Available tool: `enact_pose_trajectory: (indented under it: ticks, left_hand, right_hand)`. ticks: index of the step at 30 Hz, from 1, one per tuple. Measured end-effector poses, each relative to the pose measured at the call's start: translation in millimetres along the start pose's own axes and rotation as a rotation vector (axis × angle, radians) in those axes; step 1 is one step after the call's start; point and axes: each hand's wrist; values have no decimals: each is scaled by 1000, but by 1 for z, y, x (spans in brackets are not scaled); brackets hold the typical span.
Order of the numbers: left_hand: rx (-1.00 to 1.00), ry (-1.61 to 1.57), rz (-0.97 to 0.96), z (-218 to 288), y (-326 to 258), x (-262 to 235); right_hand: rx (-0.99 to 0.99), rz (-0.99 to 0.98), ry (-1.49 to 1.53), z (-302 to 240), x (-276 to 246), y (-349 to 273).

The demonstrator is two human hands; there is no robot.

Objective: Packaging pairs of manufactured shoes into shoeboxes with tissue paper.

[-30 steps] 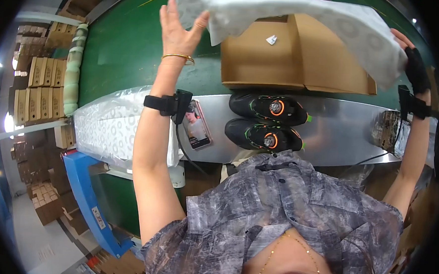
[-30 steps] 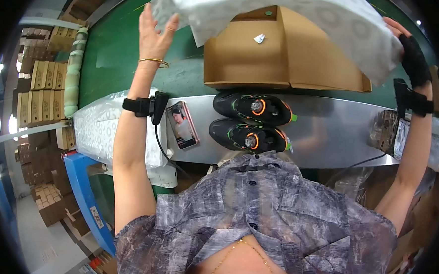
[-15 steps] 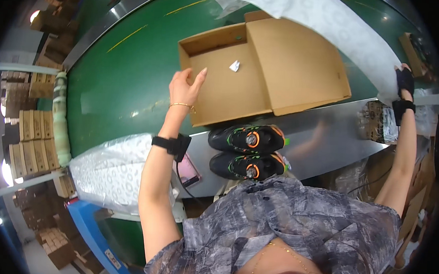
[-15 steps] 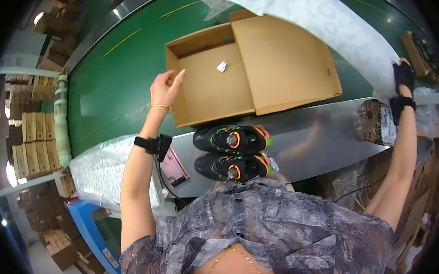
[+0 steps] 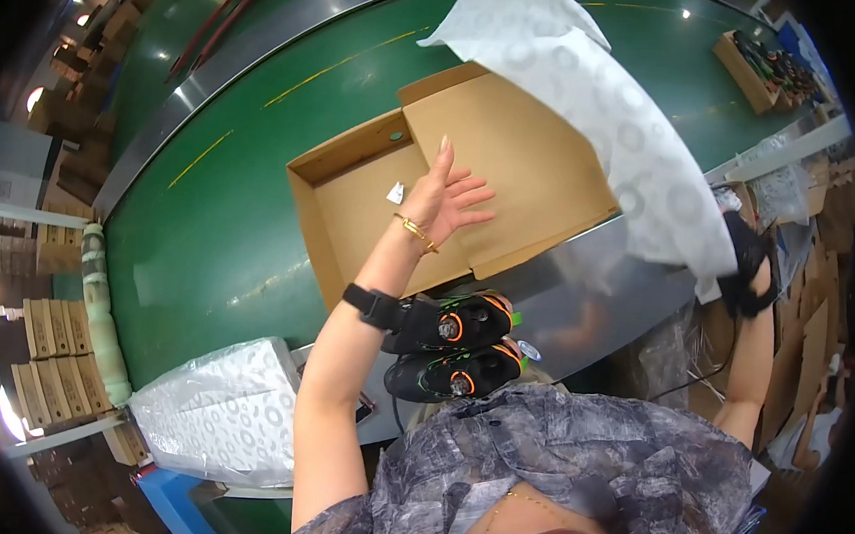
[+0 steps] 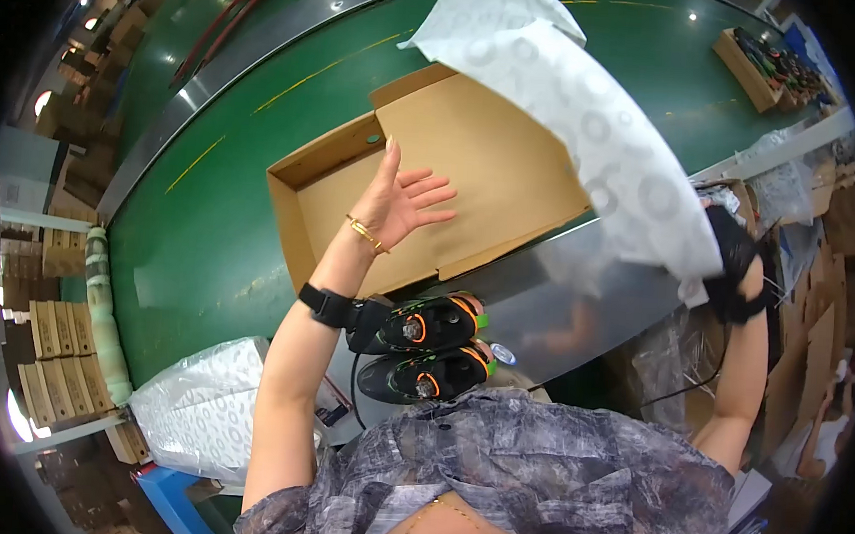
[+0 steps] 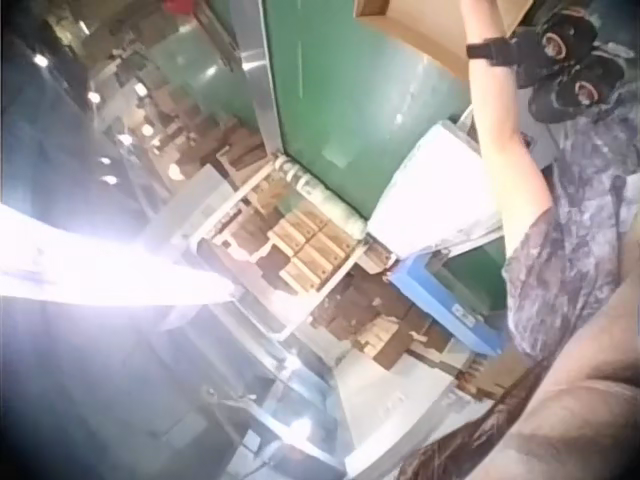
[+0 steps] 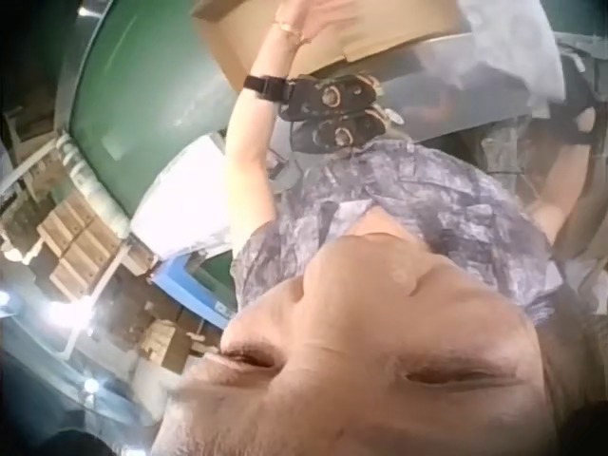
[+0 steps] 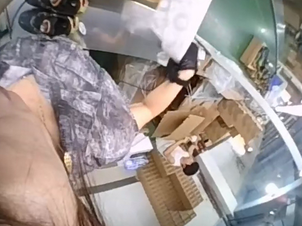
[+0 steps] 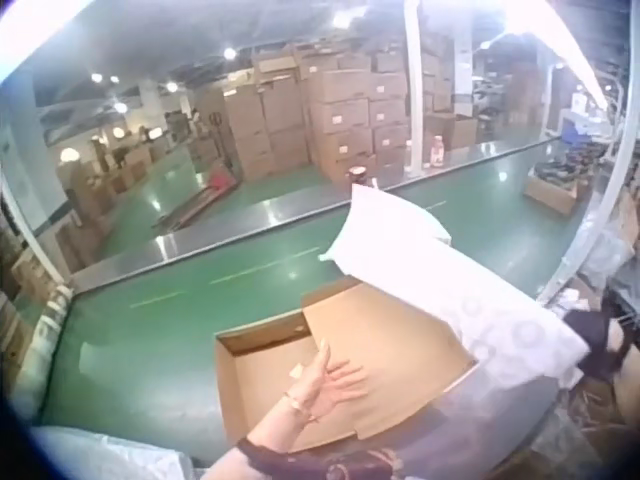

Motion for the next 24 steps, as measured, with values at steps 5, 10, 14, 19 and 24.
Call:
enact_pose_trajectory:
  ticks: [5,10,14,19,24]
  left_hand:
    - [61,-184,-191,14,36,32]
    - [227,-267,175,13,68,-2]
    - [388,-353,256,46,40,-68]
    - [596,-407,419,74,-72,-137]
    - [590,-307,460,8,-139,-210]
  right_hand:
    - [0,-425,-6,-87,14,-63]
    - [-163,-441,-123,-96,26,-99]
    - [81,-36,-277,-40,43,-94]
    - [-176,609,640,9,21,-17]
    - [-38,783,415,8,22,68]
Point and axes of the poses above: each hand's wrist, its own y-axis towards the middle knuckle, its own x-axis out of the palm, z = x × y, and after that the axes turned 15 degrees about y, right-handed
